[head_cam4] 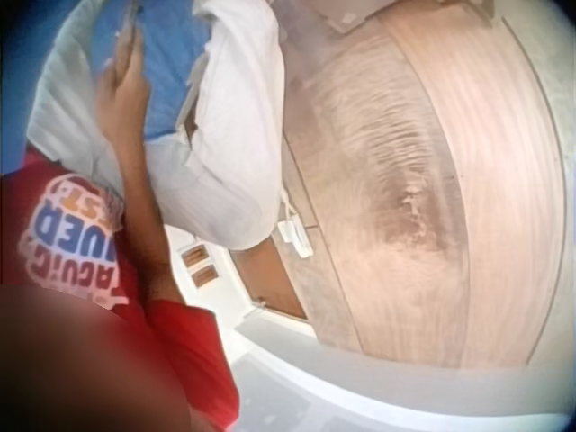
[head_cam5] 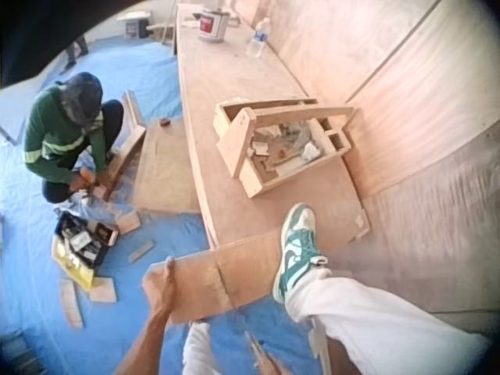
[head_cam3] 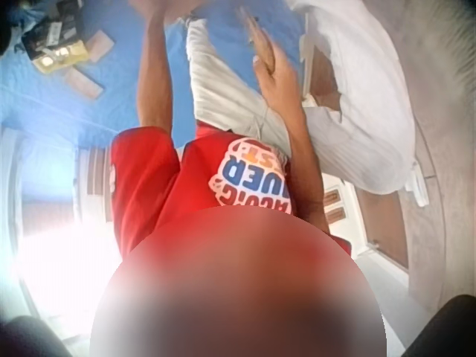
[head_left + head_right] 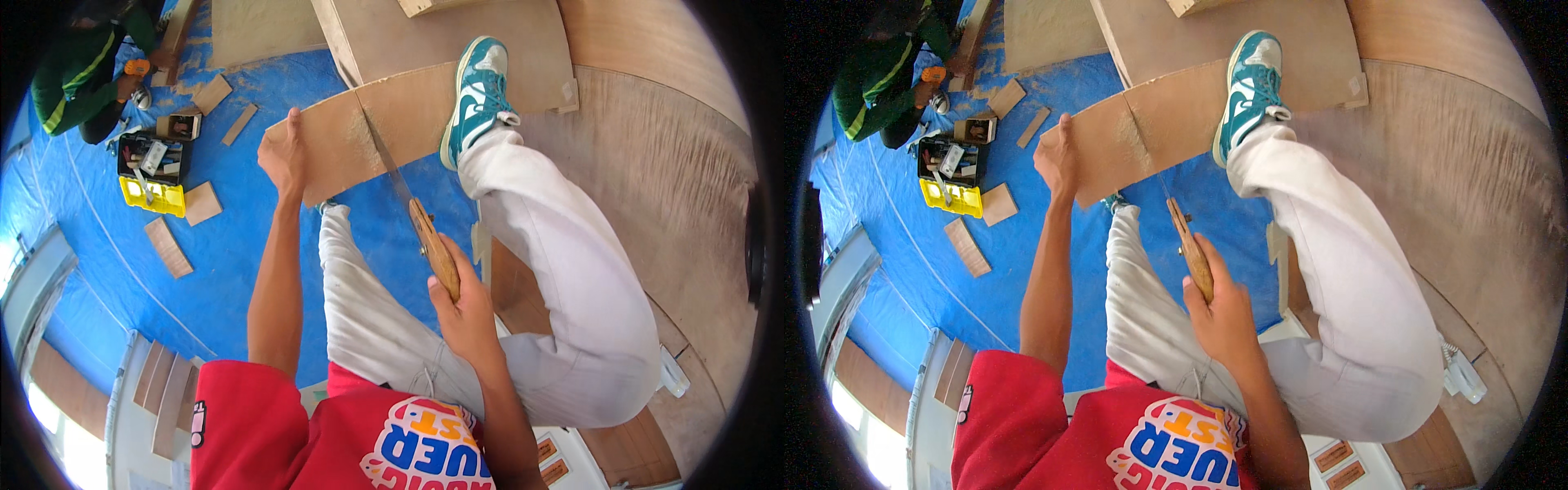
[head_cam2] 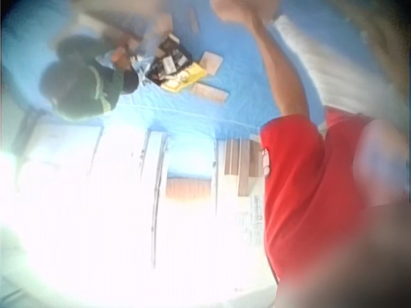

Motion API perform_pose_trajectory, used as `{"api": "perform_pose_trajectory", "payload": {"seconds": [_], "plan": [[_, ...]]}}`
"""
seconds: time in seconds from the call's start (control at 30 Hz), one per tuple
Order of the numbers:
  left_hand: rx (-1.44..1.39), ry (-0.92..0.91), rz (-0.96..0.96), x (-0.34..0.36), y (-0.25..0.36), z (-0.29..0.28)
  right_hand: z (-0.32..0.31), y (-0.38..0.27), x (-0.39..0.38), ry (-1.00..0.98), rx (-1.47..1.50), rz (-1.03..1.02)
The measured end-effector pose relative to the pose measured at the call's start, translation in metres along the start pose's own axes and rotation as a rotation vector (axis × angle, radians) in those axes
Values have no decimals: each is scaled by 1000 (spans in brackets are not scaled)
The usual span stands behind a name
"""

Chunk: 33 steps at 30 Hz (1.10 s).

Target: The person uses a hand saw to cut a piece of wood while sitting on the floor. They hold the wood steady with one hand and saw with the other, then place the cut piece aside.

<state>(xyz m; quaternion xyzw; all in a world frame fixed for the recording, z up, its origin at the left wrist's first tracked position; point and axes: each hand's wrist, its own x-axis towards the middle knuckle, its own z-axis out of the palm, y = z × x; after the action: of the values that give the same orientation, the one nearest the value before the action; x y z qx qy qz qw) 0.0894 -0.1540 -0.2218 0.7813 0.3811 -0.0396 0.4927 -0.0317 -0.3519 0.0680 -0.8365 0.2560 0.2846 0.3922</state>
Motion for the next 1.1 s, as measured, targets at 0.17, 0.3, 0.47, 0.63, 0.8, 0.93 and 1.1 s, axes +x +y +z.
{"api": "perform_pose_trajectory", "payload": {"seconds": [0.17,0.3,0.47,0.63,0.8,0.93,1.1], "plan": [[25,-15,-8,0,3,-1,-21,0,-36,60,-180,-2],[-2,14,-9,-3,5,-3,-39,-5,-68,62,-198,46],[-12,-5,-32,0,-1,-2,13,-2,23,139,-238,-139],[49,24,24,4,-6,0,54,13,145,165,-300,-346],[74,39,30,1,-2,1,26,17,77,160,-195,-280],[101,44,22,2,-1,1,-11,18,-19,140,-267,-156],[63,5,14,3,-6,0,-29,3,-38,118,-291,-57]]}}
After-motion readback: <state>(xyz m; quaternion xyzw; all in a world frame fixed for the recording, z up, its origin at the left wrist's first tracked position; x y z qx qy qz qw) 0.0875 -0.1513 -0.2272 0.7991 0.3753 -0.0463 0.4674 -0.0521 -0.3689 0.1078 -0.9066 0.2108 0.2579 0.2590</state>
